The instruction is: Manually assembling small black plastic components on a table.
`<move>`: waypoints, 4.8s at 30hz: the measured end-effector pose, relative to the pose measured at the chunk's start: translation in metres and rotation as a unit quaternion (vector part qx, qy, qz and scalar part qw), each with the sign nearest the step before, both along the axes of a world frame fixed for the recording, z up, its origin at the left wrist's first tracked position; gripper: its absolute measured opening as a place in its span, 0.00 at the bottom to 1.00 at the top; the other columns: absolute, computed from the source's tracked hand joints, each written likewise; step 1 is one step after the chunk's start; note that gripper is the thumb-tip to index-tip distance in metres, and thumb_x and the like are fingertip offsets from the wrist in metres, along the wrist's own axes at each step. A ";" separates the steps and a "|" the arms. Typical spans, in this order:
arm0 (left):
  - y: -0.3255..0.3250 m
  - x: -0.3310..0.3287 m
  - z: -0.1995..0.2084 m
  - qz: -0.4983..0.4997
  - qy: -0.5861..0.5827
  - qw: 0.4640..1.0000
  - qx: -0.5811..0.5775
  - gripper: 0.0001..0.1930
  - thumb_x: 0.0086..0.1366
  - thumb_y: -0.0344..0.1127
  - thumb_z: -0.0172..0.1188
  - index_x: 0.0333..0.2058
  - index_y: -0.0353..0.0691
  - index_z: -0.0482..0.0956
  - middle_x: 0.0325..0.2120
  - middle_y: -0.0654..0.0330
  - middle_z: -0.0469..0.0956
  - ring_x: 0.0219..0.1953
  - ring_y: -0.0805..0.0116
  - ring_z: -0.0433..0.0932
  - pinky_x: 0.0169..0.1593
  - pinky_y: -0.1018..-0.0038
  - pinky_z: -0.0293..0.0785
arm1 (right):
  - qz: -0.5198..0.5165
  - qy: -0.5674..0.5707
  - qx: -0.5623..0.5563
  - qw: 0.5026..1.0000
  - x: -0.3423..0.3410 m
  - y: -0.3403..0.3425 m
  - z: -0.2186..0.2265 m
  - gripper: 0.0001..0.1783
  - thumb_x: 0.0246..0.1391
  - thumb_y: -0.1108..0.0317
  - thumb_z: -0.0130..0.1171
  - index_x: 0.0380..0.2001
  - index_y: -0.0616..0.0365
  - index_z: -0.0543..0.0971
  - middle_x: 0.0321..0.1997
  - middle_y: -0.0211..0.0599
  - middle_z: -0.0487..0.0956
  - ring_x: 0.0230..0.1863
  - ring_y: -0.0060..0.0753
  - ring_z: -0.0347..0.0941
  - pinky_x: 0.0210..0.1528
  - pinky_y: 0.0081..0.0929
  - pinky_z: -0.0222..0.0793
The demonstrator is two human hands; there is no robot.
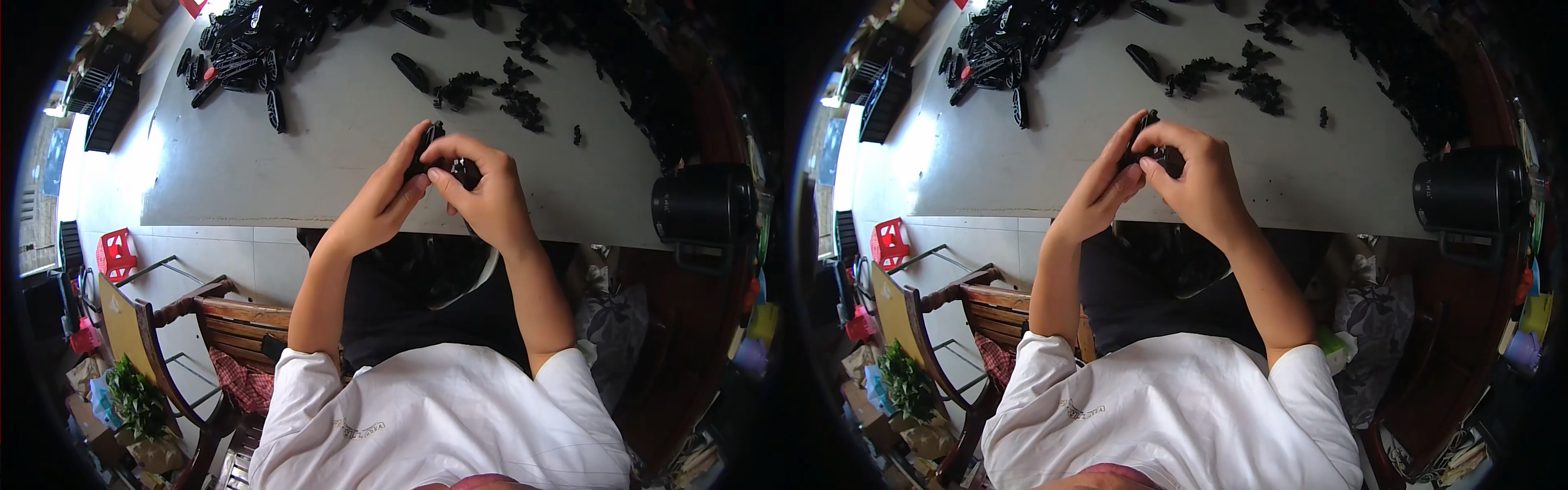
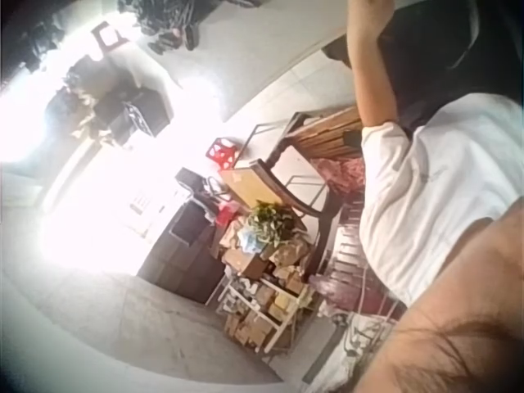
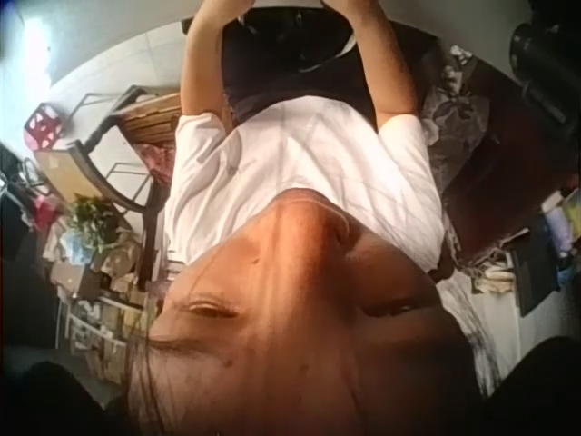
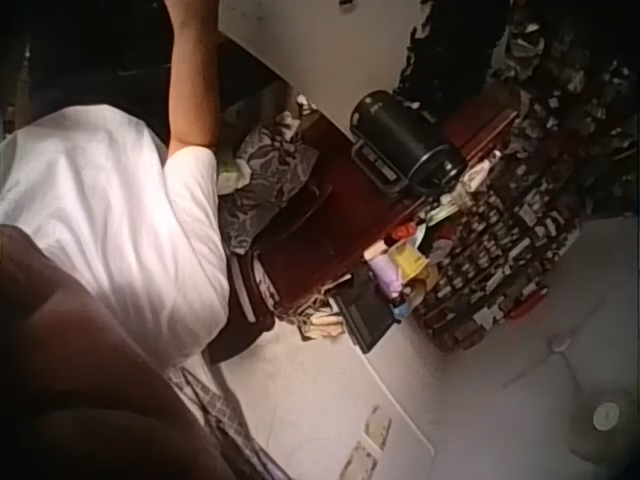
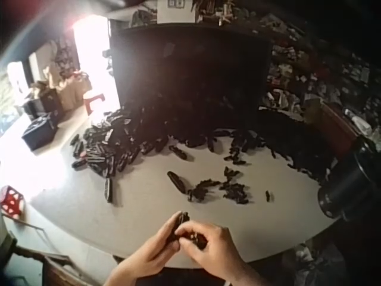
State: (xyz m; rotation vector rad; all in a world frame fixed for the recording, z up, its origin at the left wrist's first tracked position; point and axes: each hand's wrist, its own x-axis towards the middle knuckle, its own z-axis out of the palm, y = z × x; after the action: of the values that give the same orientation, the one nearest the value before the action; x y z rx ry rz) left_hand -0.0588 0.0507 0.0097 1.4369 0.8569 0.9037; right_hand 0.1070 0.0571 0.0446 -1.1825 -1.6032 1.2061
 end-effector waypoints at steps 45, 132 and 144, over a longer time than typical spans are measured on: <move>0.036 0.015 -0.006 0.127 -0.132 0.974 -0.132 0.13 0.67 0.39 0.50 0.44 0.38 0.73 0.33 0.64 0.75 0.32 0.80 0.71 0.29 0.83 0.68 | -0.147 0.078 -0.133 0.977 0.094 0.014 -0.038 0.07 0.48 0.72 0.63 0.32 0.57 0.76 0.24 0.25 0.76 0.21 0.13 0.68 0.21 0.10 0.59; 0.004 -0.012 -0.008 0.196 -0.136 0.963 -0.128 0.12 0.68 0.35 0.45 0.47 0.37 0.67 0.23 0.66 0.68 0.20 0.83 0.61 0.23 0.86 0.55 | 0.015 -0.016 -0.114 0.993 -0.005 0.049 -0.020 0.05 0.47 0.73 0.59 0.28 0.62 0.75 0.21 0.33 0.78 0.18 0.17 0.67 0.18 0.18 0.61; -0.005 0.008 -0.011 0.153 -0.103 0.981 -0.054 0.29 0.68 0.40 0.41 0.64 0.37 0.48 0.34 0.66 0.65 0.29 0.80 0.62 0.33 0.83 0.60 | 0.011 0.180 -0.189 0.965 -0.016 0.013 -0.021 0.06 0.49 0.71 0.60 0.30 0.58 0.74 0.18 0.22 0.70 0.15 0.12 0.62 0.16 0.12 0.52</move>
State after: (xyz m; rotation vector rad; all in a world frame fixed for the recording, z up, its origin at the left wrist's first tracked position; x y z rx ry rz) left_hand -0.0513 0.0461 -0.0015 1.1116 0.9687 1.1948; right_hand 0.0913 0.0704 0.0238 -1.0923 -1.1475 1.6859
